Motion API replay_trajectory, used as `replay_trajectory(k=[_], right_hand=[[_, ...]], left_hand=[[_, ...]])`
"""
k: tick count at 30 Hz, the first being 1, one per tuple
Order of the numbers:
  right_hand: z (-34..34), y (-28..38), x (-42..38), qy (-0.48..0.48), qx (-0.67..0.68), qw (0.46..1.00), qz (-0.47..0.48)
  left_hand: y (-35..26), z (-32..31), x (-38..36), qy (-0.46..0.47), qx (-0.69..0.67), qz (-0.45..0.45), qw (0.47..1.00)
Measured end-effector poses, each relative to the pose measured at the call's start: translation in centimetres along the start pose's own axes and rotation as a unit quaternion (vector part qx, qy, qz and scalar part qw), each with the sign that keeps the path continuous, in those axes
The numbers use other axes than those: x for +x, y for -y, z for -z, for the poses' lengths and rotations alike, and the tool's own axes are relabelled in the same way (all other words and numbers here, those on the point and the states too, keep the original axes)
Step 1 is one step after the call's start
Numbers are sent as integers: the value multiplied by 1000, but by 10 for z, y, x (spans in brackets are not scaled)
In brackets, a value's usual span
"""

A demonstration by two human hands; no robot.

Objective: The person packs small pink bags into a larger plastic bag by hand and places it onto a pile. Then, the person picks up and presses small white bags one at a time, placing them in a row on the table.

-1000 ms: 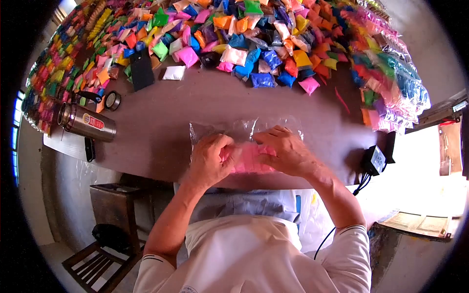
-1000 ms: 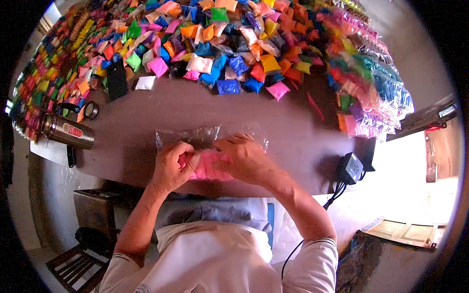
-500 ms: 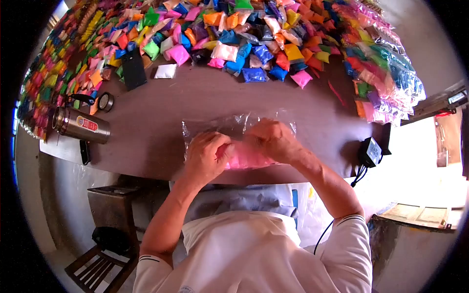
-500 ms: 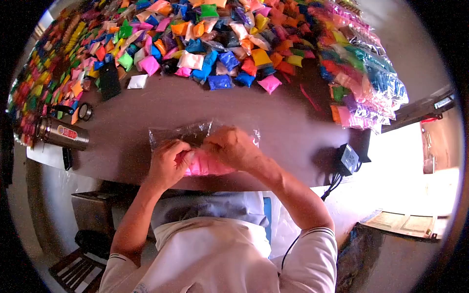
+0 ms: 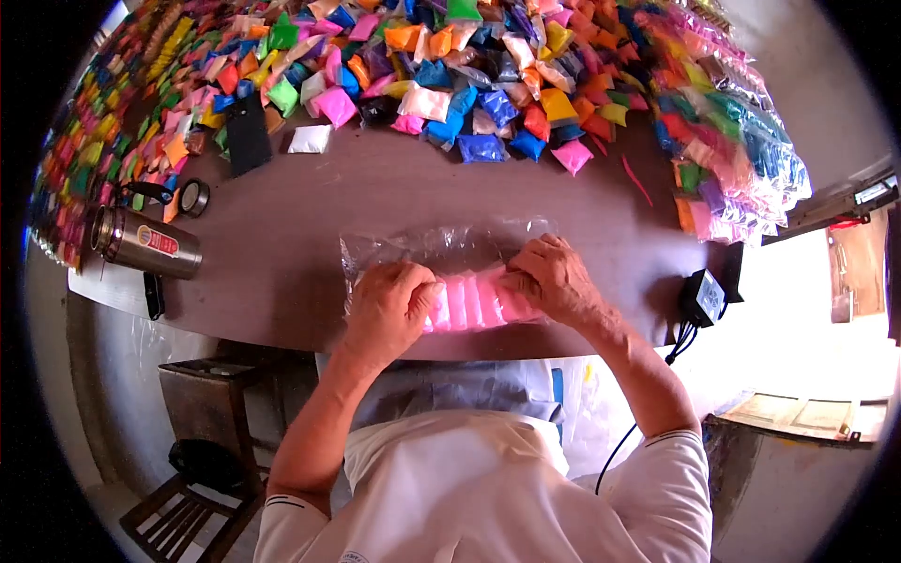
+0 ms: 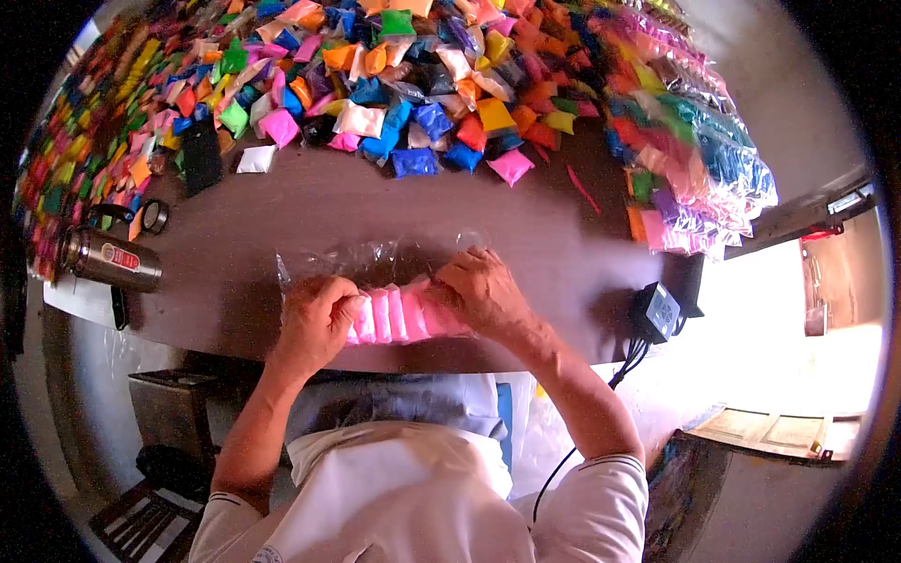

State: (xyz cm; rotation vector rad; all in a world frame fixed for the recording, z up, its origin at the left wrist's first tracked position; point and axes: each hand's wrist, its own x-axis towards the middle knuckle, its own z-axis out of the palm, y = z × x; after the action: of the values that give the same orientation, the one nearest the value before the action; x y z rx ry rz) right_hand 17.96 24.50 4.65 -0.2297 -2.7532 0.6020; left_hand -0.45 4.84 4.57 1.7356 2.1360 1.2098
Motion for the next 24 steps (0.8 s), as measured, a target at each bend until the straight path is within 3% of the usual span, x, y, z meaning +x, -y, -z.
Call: replay_trajectory(k=[4, 8, 16, 24], right_hand=[[6, 4, 7, 23, -39, 998, 41], [20, 31, 16, 4, -10, 1000, 3], [-25, 51, 29, 18, 13, 999, 34], [-23, 50, 32, 32, 40, 997, 53]], left_hand=[[0, 0, -1, -12, 14, 1, 1000], [2, 1, -3, -11, 18, -11, 1000], [-2, 2, -1, -29, 42, -3, 999], [-4, 8, -1, 13, 29, 3, 999]])
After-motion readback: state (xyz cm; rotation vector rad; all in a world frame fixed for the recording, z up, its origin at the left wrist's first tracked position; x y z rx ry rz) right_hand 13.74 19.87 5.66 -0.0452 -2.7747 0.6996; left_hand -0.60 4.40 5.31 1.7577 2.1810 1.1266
